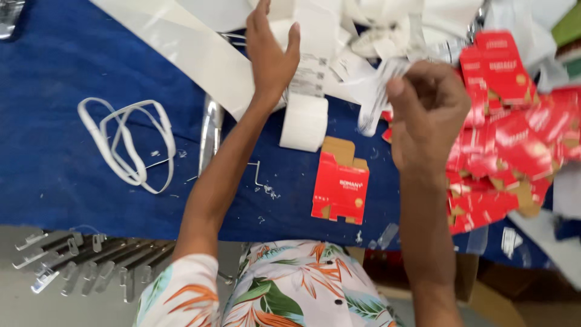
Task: The person repeatedly picks up small red cardboard boxes, peels labels from a roll, and sticks them onto the boxes. The labeled boxes are then placed into a pile on the table.
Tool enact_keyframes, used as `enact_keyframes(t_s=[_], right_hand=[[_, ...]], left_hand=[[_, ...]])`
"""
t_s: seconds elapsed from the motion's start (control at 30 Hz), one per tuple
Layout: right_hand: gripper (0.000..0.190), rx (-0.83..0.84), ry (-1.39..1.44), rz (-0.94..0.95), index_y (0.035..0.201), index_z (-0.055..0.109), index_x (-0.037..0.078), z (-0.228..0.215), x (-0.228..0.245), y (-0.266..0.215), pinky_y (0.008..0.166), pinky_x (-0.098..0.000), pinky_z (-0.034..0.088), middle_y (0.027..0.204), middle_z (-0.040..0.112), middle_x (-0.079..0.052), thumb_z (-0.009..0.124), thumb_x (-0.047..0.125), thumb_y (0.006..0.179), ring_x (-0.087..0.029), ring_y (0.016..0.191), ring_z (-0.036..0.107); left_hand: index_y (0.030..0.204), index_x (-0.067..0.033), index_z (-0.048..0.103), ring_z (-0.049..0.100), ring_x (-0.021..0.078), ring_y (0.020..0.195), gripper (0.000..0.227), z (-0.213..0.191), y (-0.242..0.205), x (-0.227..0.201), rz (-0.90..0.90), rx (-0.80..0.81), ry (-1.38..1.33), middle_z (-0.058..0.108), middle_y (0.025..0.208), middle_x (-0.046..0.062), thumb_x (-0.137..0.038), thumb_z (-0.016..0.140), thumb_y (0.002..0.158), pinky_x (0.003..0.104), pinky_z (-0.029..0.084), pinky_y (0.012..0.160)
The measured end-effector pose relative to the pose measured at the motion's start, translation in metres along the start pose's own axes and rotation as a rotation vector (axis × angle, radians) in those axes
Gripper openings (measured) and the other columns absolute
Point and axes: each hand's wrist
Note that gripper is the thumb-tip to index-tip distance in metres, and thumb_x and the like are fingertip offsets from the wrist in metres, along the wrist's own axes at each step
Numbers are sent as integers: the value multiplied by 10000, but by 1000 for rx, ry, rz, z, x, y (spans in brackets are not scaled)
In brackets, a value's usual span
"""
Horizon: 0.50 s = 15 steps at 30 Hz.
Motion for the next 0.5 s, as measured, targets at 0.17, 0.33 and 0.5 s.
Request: enact_keyframes(t_s=[0.17,0.33,0.5], right_hand=[[386,-151,-179,557,1147,575,32,-46,-52,-93,721,-235,572,907,743,-88,777,-34,825,-124,813,720],[338,-248,-303,731,1060,580,-10,-50,-112,-148,646,-238,531,853,730,-102,842,18,848,-123,720,668],[306,-237,-722,691,959,607,27,-39,-122,-150,619,-251,563,813,745,-60,860,124,816,-123,711,722]], left_hand=[[1263,-11,633,685,340,1128,343,-55,-119,-73,-95,584,-385,704,1182,176,-145,707,956,426,523,1003],[1217,-10,668,671,344,1043,273,-61,-155,-79,26,787,-214,710,1078,161,5,650,945,430,541,931],[1209,16,645,670,344,1087,382,-64,-170,-66,133,754,-263,709,1132,162,48,638,828,423,540,962]])
Point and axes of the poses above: each hand's wrist, its own y-axis towards the middle knuckle, its own z-axis out of the palm, x = y × z
